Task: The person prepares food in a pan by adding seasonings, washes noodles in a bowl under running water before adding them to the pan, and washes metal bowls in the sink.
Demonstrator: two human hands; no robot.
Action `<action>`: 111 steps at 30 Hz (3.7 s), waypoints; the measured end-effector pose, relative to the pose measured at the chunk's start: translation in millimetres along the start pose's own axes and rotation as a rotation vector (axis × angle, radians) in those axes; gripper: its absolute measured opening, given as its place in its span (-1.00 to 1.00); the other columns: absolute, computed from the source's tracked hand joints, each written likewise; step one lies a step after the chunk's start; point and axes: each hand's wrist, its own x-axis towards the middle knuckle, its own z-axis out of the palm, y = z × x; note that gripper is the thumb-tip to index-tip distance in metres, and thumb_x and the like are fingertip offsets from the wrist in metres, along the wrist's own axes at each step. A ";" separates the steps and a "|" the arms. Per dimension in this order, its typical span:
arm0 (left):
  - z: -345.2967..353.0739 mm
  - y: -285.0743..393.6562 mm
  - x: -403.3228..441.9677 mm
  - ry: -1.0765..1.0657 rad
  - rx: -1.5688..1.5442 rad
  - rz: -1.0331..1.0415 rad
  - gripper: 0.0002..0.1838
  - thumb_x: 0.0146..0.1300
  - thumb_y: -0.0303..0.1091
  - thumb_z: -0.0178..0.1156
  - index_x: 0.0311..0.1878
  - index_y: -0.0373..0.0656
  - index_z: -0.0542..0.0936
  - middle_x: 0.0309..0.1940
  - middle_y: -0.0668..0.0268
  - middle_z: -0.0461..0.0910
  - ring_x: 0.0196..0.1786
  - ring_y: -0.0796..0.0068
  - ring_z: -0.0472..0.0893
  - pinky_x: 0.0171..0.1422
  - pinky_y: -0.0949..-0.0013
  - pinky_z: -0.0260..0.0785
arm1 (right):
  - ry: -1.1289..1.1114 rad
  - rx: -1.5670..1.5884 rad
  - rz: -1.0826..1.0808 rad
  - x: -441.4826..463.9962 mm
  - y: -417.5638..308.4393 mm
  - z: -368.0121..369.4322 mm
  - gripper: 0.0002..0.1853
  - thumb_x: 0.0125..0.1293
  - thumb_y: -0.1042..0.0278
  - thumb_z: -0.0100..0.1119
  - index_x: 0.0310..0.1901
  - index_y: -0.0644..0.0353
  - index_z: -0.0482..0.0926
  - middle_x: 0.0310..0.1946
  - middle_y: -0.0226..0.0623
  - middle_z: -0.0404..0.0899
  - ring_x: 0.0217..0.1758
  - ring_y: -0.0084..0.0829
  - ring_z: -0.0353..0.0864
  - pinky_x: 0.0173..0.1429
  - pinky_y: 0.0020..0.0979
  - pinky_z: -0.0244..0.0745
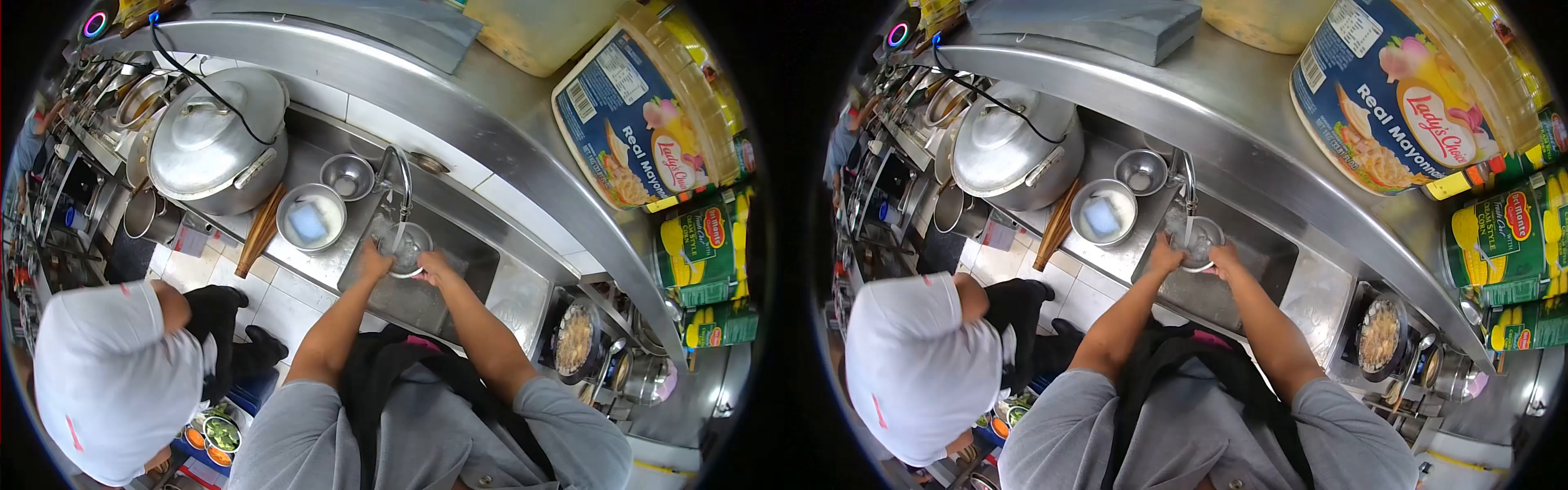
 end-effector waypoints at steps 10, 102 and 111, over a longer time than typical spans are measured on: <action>-19.9 84.3 22.3 -0.406 0.925 0.598 -0.51 0.21 0.08 0.22 0.12 0.04 0.60 -0.03 0.07 0.65 0.05 0.04 0.63 0.17 0.02 0.44 | -0.548 -0.218 0.362 20.5 3.7 -38.7 -0.95 0.00 0.57 0.13 -0.46 0.21 0.51 -0.57 -0.25 0.51 -0.48 -0.31 0.60 -0.37 -0.35 0.56; -30.4 72.9 33.1 0.066 0.742 0.858 -0.48 0.38 -0.13 0.00 0.34 -0.16 0.46 0.47 0.05 0.22 0.54 0.08 0.15 0.52 -0.32 -0.13 | 0.388 -0.604 -0.896 -5.0 -17.7 -22.9 -0.20 0.08 0.76 -0.02 0.43 0.08 0.17 0.32 0.06 0.25 0.33 0.06 0.37 0.39 -0.14 0.31; -54.5 165.2 94.5 0.138 1.376 0.501 -0.68 0.35 -0.31 0.03 0.07 -0.05 0.67 0.11 0.20 0.64 0.24 0.27 0.57 0.35 -0.30 0.15 | 0.322 -0.697 -1.144 -62.8 -49.8 -70.6 -0.20 -0.06 0.80 -0.01 0.34 0.12 0.30 0.30 0.01 0.28 0.40 0.06 0.28 0.44 -0.14 0.29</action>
